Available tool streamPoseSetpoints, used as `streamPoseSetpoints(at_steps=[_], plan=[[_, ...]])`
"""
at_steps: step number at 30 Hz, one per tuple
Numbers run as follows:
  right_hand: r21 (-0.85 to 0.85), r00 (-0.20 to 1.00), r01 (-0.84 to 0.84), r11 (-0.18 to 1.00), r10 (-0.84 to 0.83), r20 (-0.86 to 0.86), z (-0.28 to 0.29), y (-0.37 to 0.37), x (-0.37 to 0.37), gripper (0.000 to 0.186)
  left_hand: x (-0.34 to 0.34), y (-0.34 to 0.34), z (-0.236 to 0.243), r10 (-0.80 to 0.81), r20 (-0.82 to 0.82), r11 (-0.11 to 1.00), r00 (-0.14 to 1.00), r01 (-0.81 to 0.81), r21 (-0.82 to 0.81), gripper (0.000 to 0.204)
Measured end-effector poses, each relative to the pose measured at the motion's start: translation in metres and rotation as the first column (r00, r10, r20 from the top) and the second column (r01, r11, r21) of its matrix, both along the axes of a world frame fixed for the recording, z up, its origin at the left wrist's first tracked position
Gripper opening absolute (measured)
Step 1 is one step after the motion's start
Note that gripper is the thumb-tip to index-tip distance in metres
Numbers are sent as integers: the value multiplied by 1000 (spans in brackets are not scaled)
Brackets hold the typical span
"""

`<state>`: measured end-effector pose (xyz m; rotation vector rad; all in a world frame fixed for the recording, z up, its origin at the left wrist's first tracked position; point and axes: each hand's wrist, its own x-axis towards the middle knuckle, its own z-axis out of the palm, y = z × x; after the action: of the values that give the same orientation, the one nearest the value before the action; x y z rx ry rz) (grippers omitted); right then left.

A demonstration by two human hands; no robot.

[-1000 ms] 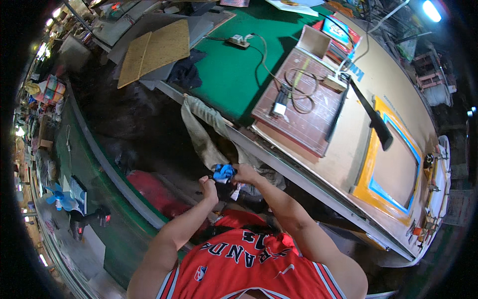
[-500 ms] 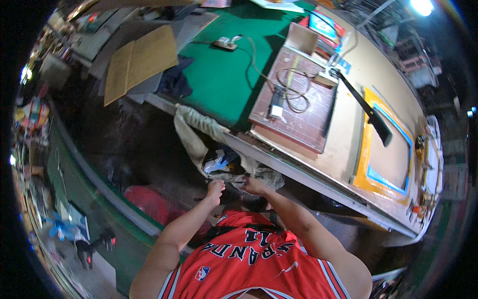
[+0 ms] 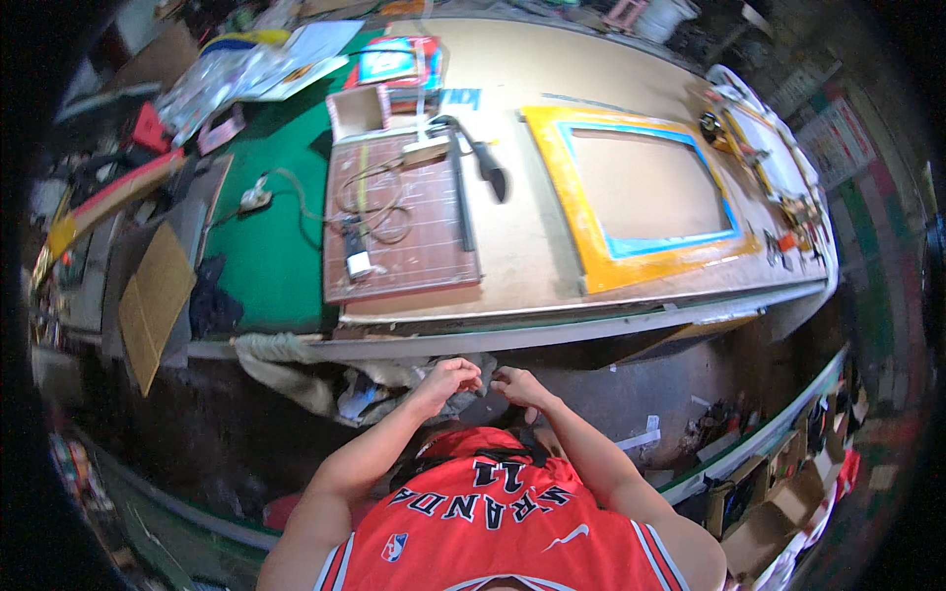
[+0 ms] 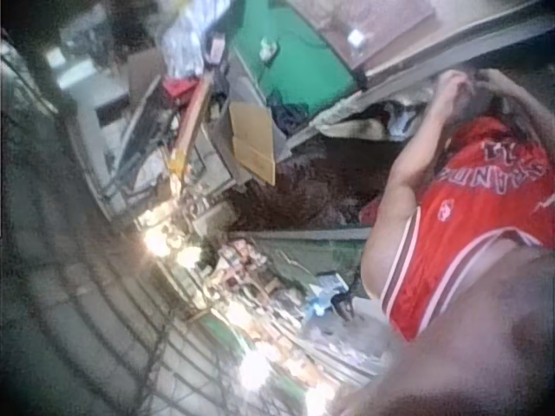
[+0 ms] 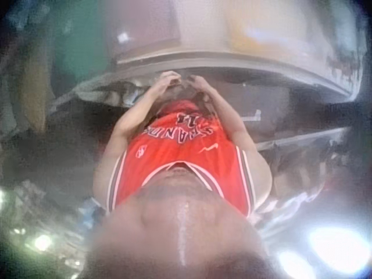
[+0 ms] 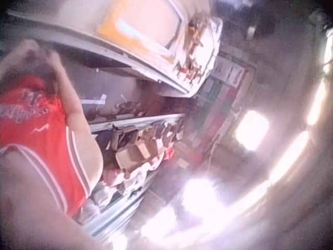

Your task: The person removes clamps and a white cloth from a screen printing frame, then uses scissors to cut and peel off a blue stencil sheet from a second frame. The person works at a cluttered workbench in a workshop environment.

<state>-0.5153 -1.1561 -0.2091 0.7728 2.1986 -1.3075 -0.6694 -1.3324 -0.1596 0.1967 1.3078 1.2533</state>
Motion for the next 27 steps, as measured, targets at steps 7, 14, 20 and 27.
streamPoseSetpoints(at_steps=[7,14,20,27], plan=[[-99,952,205,974,-222,-209,39,90,77,51,42,116,34,-191,-80,975,978,199,97,21],[-338,816,409,848,-505,-280,54,205,158,45,94,225,55,-152,-46,984,987,155,91,19],[-398,719,487,778,-616,-323,54,295,200,44,120,282,66,-83,-91,994,992,89,59,18],[-429,612,501,751,-659,-438,71,342,171,42,105,316,65,-77,-373,992,924,108,61,19]])
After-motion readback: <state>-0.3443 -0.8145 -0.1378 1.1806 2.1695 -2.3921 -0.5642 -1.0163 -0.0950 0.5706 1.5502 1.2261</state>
